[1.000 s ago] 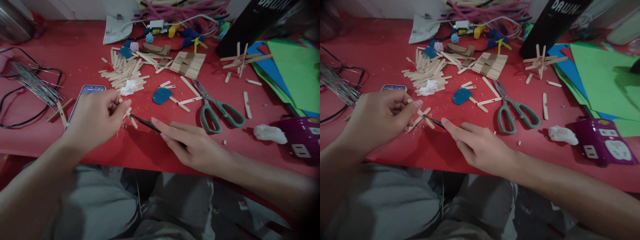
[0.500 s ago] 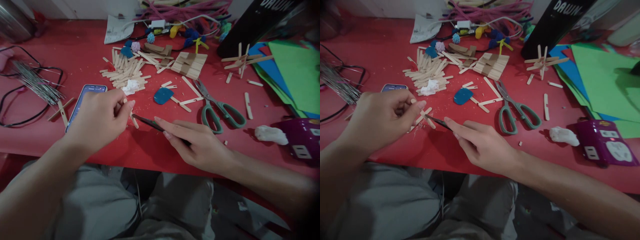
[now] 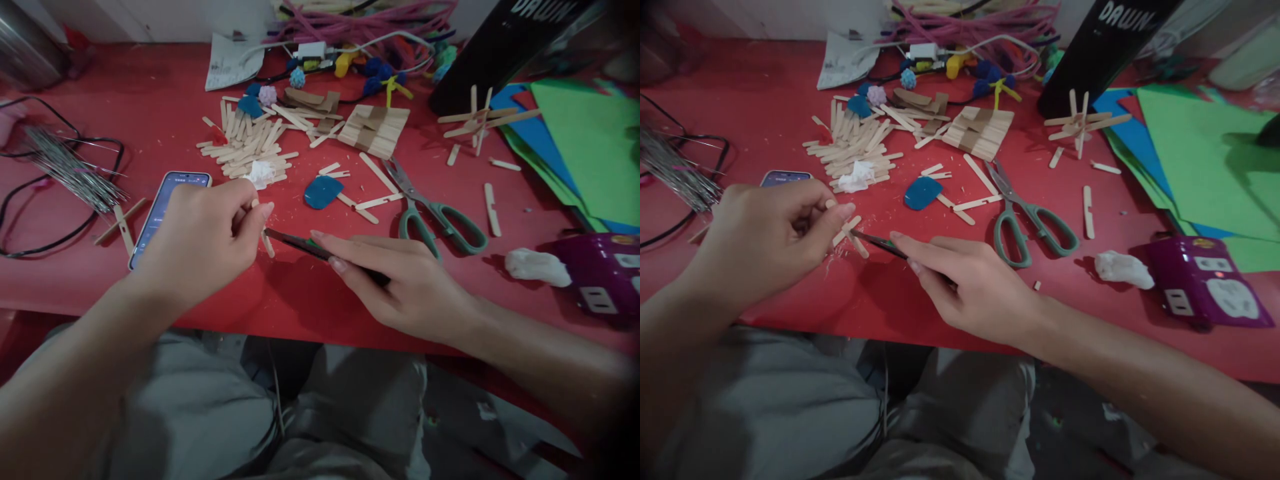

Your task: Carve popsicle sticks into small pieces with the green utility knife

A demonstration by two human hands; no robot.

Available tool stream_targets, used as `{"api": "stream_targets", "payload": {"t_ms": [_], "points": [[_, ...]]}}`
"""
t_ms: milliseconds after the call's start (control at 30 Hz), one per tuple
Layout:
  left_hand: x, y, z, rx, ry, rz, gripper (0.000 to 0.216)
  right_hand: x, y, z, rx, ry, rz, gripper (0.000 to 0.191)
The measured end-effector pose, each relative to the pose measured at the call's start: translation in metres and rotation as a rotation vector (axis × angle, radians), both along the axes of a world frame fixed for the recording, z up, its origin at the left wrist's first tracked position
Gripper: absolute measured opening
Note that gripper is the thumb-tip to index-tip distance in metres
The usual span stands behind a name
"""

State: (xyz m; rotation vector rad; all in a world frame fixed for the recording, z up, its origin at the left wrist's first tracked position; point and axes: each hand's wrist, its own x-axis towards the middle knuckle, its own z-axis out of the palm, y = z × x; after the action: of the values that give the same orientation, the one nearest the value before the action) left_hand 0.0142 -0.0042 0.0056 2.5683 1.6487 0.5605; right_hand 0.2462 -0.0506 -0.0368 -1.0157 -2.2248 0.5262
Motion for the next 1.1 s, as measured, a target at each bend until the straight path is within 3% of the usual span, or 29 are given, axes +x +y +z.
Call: {"api": "stream_targets", "payload": {"t_ms": [233, 633, 933, 1100], "points": [[0.002, -0.001, 0.003, -0.06, 0.006, 0.03, 0.031, 0.0, -0.002, -0.002, 0.009, 0.001, -0.011, 0.039], [-0.001, 0.0, 0.002, -0.091, -0.033, 0.021, 0.033, -0.004, -0.003, -0.01, -0.155, -0.069, -0.029, 0.045], [-0.007, -0.01, 0.003, -0.182, -0.304, 0.058, 0.033, -0.001, 0.0, -0.002, -0.035, -0.024, -0.074, 0.029], [-0.013, -0.008, 0.002, -0.154, -0.147, -0.089, 0.03, 0.003, 0.005, 0.001, 0.044, -0.071, -0.073, 0.03]]}}
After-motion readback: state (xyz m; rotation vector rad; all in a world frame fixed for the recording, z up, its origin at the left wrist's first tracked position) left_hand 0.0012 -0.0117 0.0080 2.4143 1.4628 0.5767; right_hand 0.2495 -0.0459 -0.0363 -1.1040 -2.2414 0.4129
